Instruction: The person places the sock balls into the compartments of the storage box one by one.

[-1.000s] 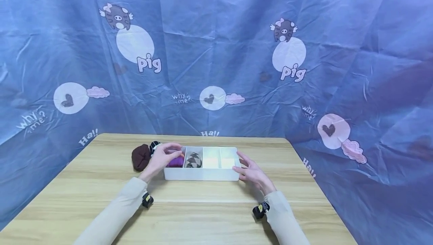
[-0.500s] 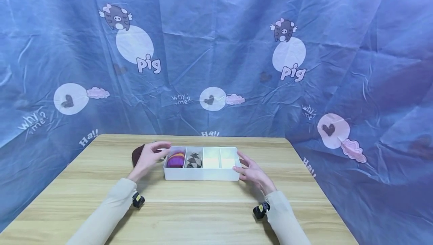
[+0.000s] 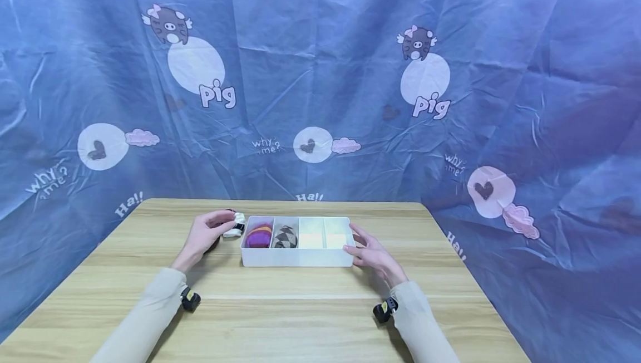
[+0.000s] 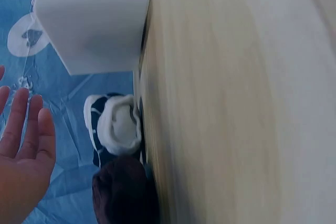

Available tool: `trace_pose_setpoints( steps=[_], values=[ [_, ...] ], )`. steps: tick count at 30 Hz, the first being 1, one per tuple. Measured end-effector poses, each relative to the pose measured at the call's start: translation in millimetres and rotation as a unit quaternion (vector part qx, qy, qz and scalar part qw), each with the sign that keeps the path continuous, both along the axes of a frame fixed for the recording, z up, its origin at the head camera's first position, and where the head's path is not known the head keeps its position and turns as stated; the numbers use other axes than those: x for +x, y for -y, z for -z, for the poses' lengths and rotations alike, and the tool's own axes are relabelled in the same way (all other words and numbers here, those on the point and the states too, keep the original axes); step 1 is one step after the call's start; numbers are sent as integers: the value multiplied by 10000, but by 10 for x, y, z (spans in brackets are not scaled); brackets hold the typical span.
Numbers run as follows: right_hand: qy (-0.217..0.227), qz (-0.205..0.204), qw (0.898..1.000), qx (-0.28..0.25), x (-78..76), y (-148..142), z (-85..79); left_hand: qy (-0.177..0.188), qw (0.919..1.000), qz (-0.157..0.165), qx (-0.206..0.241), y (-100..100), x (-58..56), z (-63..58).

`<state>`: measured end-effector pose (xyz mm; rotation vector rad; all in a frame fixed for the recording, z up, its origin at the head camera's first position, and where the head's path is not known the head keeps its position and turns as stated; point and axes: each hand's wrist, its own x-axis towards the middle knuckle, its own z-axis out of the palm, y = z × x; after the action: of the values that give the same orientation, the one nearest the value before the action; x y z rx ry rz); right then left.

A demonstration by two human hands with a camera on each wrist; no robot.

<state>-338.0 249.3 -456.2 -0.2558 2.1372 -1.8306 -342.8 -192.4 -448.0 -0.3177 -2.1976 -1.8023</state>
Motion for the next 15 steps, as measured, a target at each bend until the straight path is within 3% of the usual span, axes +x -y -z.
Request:
trace_pose_setpoints(
  steps=[10, 15],
  values=[
    [-85, -110, 9999, 66, -7, -21, 5, -263, 9996, -28, -9, 212, -33, 4],
    [-19, -139, 9999, 12, -4, -13, -2, 34, 9997, -139, 178, 304, -39, -9]
  ],
)
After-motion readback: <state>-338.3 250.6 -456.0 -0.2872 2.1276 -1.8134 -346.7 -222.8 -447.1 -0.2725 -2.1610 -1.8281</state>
